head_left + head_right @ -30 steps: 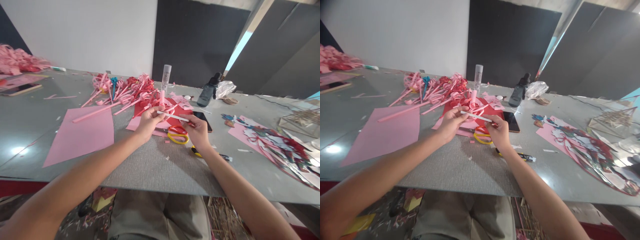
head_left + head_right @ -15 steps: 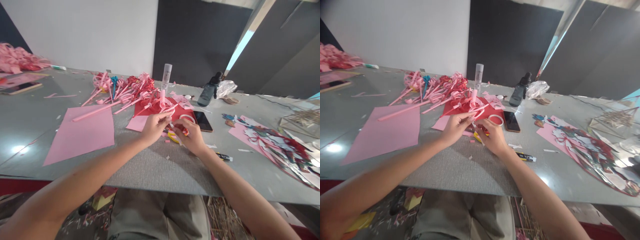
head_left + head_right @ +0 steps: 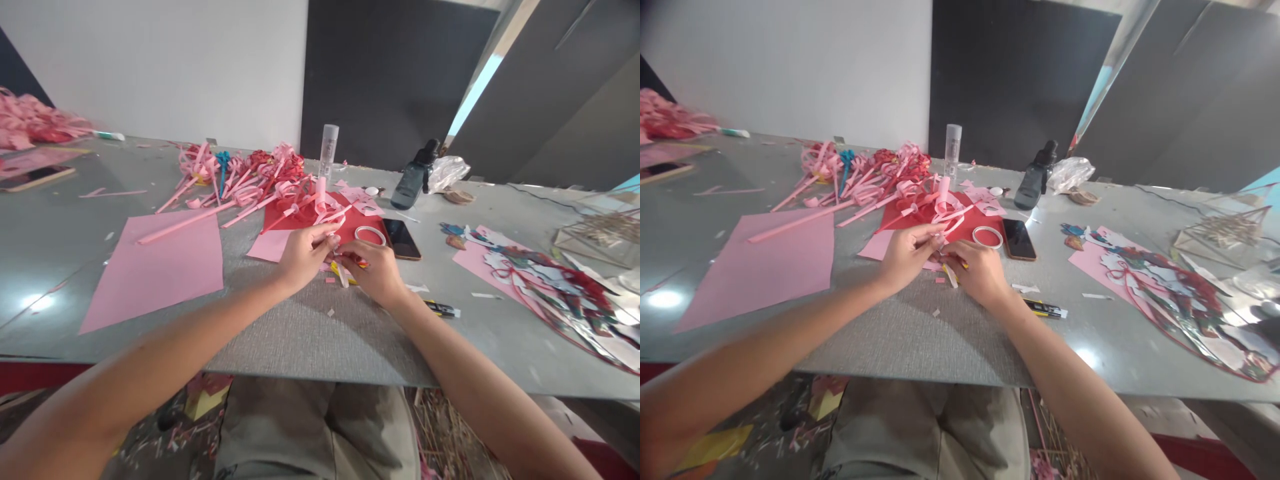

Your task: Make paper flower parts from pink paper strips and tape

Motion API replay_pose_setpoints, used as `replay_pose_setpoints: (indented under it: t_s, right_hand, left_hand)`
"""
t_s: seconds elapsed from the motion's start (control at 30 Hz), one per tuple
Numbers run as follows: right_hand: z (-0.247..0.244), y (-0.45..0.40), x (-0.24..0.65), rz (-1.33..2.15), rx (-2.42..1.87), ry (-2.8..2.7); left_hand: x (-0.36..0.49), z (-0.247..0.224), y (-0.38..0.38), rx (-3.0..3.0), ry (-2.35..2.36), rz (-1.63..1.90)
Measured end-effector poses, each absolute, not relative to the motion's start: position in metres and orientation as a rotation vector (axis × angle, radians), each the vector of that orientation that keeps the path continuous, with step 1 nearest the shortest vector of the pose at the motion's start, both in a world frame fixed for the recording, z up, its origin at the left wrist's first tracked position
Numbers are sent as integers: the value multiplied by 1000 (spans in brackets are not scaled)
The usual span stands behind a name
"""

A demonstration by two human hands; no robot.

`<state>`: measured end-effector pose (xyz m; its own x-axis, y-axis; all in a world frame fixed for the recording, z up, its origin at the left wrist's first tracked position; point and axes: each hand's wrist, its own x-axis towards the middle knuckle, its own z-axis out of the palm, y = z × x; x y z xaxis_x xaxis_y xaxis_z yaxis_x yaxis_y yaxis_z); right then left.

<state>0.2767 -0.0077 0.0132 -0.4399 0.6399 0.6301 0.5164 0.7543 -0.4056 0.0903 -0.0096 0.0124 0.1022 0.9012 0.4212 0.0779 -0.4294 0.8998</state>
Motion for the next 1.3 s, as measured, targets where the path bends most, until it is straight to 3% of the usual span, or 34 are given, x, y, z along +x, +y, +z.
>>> replay_pose_setpoints:
  t_s: [1.3]
  right_hand:
    - [18, -12, 272, 247, -838, -2149]
  left_hand:
    - [91, 17, -12, 1612, 966, 1522]
